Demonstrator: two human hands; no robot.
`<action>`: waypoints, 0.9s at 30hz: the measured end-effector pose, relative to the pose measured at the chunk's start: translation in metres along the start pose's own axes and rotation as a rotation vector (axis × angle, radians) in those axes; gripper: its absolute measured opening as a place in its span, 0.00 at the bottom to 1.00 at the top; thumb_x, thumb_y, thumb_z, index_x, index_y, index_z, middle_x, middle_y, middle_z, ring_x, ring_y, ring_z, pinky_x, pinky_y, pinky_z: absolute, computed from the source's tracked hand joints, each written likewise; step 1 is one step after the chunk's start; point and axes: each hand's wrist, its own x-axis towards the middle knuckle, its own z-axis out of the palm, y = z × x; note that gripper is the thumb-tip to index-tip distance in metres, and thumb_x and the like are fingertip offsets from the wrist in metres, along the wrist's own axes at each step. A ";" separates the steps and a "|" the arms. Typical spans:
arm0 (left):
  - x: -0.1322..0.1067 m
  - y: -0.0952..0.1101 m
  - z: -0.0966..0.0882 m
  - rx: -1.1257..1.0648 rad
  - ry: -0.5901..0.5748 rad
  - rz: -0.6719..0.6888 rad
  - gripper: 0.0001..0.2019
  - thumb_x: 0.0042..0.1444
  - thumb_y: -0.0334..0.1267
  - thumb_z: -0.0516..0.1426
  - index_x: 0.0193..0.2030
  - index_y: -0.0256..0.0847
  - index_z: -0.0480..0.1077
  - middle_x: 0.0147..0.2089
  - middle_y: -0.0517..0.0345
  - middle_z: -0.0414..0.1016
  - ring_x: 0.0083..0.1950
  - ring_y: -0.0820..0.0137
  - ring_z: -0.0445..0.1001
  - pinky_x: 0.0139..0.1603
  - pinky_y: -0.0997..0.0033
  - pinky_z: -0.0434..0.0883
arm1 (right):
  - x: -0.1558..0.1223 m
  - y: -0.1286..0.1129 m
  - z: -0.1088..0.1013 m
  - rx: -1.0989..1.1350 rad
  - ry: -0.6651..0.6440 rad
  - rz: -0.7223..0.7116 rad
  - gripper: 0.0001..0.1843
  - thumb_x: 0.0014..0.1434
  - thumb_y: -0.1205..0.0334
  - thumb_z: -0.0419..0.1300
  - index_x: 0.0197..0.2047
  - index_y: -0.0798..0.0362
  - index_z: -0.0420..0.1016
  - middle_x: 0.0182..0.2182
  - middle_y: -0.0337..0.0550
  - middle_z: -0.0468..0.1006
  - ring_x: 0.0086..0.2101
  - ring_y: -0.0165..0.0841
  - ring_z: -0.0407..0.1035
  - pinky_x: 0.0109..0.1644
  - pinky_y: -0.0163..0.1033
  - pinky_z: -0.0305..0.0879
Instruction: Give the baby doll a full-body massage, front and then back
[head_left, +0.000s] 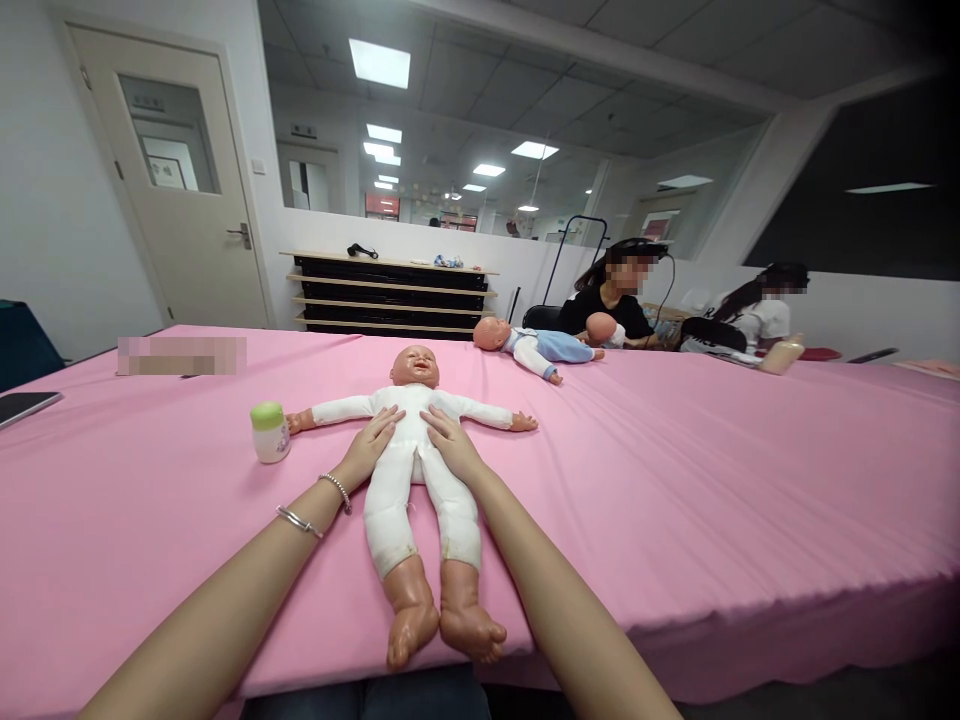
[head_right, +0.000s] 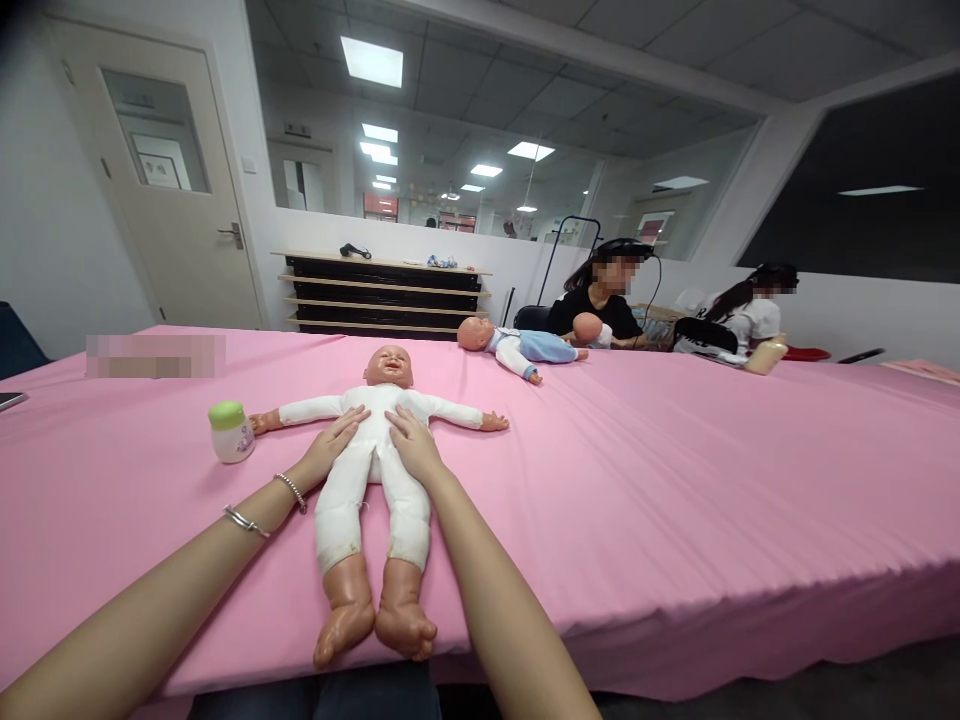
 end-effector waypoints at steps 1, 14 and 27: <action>0.000 0.000 0.000 -0.006 0.000 0.000 0.24 0.60 0.47 0.43 0.59 0.40 0.64 0.66 0.57 0.54 0.69 0.68 0.46 0.69 0.62 0.44 | 0.000 0.000 0.000 0.000 0.000 -0.001 0.24 0.59 0.62 0.48 0.58 0.52 0.66 0.62 0.44 0.56 0.63 0.33 0.48 0.67 0.45 0.40; 0.000 0.000 0.001 -0.013 0.002 -0.027 0.25 0.60 0.47 0.43 0.59 0.38 0.64 0.66 0.56 0.55 0.69 0.71 0.46 0.69 0.66 0.44 | -0.001 -0.002 -0.001 0.003 -0.001 0.001 0.24 0.59 0.62 0.48 0.58 0.51 0.66 0.62 0.42 0.56 0.63 0.33 0.47 0.67 0.45 0.40; 0.001 -0.002 0.002 -0.018 0.007 -0.014 0.25 0.60 0.47 0.43 0.58 0.38 0.64 0.66 0.55 0.54 0.69 0.71 0.47 0.69 0.65 0.44 | -0.001 0.000 -0.001 -0.023 -0.004 -0.004 0.24 0.60 0.62 0.47 0.58 0.51 0.66 0.63 0.42 0.55 0.63 0.32 0.48 0.67 0.45 0.41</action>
